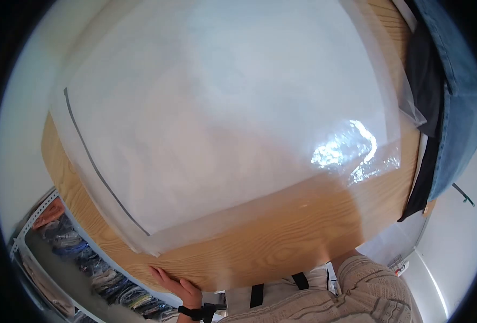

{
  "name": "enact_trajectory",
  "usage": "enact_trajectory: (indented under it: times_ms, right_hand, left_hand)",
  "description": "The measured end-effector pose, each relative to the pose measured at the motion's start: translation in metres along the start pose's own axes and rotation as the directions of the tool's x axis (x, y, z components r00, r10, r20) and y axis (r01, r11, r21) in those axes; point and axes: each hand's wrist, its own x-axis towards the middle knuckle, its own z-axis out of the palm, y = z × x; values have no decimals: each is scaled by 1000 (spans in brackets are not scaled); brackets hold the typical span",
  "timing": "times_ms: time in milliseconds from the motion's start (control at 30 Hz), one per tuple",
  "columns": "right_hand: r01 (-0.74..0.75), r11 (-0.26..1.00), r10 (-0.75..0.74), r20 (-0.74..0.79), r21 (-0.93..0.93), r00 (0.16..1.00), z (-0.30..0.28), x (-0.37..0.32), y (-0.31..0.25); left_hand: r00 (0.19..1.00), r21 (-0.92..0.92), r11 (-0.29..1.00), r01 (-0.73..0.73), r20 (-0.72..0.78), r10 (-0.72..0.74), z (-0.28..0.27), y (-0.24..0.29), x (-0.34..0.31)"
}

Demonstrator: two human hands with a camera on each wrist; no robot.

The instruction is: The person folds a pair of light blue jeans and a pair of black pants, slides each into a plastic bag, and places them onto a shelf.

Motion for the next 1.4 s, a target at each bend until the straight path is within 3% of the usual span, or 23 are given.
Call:
enact_trajectory:
  times_ms: [300, 400, 467, 500, 567, 600, 667, 800, 833, 867, 900, 933, 967, 1000, 1033, 1067, 1133, 1200, 1267, 1300, 1333, 1367, 1400]
  right_hand:
    - [-12, 987, 25, 79, -158, 997, -109, 68, 102]
    - [-56, 976, 79, 104, -212, 991, -141, 62, 129]
    - [-139, 960, 176, 138, -244, 975, -155, 20, 142]
    - [-199, 944, 246, 161, -263, 956, -164, -18, 144]
    - [-344, 885, 417, 207, -312, 885, -185, -120, 131]
    - [-408, 847, 493, 217, -341, 843, -198, -166, 130]
    - [-519, 760, 623, 209, -392, 754, -224, -236, 105]
    - [-624, 629, 757, 181, -463, 629, -243, -351, 104]
    - [-468, 505, 831, 262, -725, 491, -309, -337, 72]
    - [-390, 391, 881, 216, -833, 421, -351, -374, 82]
    - [-377, 265, 905, 94, -887, 414, -393, -422, 92]
    - [-293, 147, 967, 75, -945, 244, -445, -447, 93]
    - [-146, -30, 952, -73, -989, 297, -497, -489, 96]
    - [-152, -204, 942, -236, -967, 238, -547, -504, 85]
    - [-57, -332, 914, -336, -941, 227, -587, -505, 64]
    - [-120, -473, 855, -488, -873, 177, -603, -468, 41]
    - [-530, -625, 607, -784, -573, 130, -617, -434, 19]
    - [-895, -417, 462, -885, -157, -60, -625, -468, 67]
    - [-983, -182, 375, -923, 16, -84, -601, -459, 113]
    - [-995, 7, 366, -926, 103, -93, -591, -413, 133]
    - [-960, 192, 338, -932, 203, -130, -572, -366, 118]
    - [-762, 593, 312, -947, 261, -82, -519, -297, 70]
    - [-483, 781, 373, -916, 395, -146, -500, -268, 72]
  left_hand:
    - [1000, -28, 999, -26, -13, 26, -2, 1, 0]
    - [999, 0, 1000, -20, 28, 20, -3, -1, -2]
    - [997, -4, 998, -68, -36, 68, 1, -7, -2]
    - [995, -13, 995, -99, 14, 99, 2, -8, -1]
    - [998, -8, 999, -47, -45, 47, 4, -7, -3]
    - [996, -26, 996, -90, 10, 90, 6, -6, -2]
    - [982, -105, 985, -139, -142, 124, 13, -7, 5]
    - [964, -52, 974, -221, -162, 210, 12, -9, 11]
    - [956, -23, 968, -248, -168, 241, 11, -10, 13]
    - [947, 6, 963, -270, -180, 266, 12, -11, 14]
    - [945, 1, 962, -272, -186, 267, 11, -12, 14]
    - [941, -3, 960, -280, -198, 274, 12, -13, 15]
    - [936, -8, 957, -289, -214, 281, 13, -15, 15]
    - [933, -15, 956, -294, -221, 284, 13, -17, 14]
    - [944, -19, 963, -270, -205, 260, 12, -21, 12]
    - [952, -17, 970, -242, -197, 234, 10, -24, 9]
    - [946, -9, 968, -251, -213, 243, 10, -32, 9]
    - [932, -19, 966, -256, -271, 242, 14, -34, 7]
    - [933, 4, 964, -267, -248, 260, 9, -36, 5]
    - [930, -1, 972, -236, -291, 226, 4, -24, 4]
    - [951, 78, 974, -212, -215, 224, -1, -15, 5]
    - [968, 156, 969, -190, -138, 212, -8, -11, -2]
    - [959, 131, 977, -170, -207, 195, -9, -6, -4]
